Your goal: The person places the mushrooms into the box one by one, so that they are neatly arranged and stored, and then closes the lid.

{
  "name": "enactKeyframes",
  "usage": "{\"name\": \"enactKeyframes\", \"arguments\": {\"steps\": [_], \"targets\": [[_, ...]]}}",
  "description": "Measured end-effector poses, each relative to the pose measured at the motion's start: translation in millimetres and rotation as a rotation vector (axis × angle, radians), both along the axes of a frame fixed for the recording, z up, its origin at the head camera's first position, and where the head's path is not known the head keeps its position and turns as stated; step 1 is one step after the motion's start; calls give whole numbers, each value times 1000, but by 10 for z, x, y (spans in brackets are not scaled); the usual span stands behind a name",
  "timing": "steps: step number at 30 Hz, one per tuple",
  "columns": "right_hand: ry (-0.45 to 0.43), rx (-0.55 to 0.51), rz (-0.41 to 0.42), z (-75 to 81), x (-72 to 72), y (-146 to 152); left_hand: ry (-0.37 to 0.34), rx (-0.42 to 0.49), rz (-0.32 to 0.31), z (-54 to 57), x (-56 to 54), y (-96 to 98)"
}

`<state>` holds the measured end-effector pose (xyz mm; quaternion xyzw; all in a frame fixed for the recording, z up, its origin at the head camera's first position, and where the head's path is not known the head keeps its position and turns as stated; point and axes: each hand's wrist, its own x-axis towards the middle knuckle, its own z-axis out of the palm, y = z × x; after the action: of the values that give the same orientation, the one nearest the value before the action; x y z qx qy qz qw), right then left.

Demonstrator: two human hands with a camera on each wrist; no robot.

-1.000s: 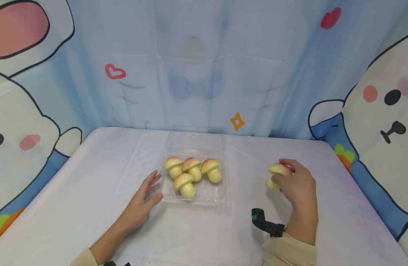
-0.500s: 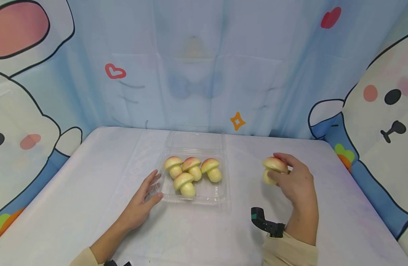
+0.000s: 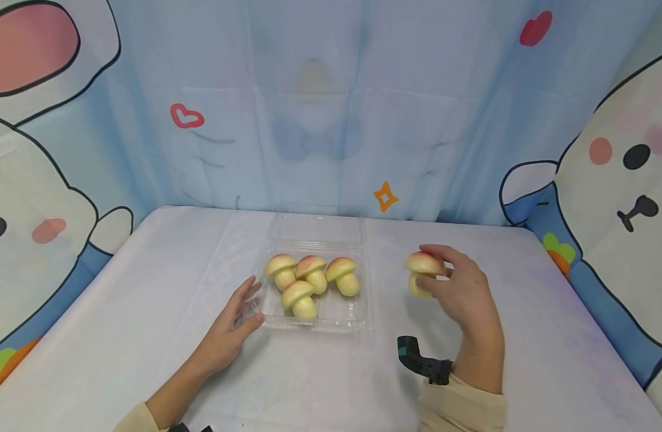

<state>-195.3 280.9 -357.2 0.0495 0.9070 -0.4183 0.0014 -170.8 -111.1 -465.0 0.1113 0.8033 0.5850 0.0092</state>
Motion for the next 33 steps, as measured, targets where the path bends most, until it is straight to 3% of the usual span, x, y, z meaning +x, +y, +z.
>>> {"name": "enactKeyframes", "arguments": {"steps": [14, 33], "targets": [[17, 51, 94, 81, -4, -225, 2, -6, 4, -1, 0, 0], [137, 121, 226, 94, -31, -682, -1, -6, -2, 5, 7, 3]]}}
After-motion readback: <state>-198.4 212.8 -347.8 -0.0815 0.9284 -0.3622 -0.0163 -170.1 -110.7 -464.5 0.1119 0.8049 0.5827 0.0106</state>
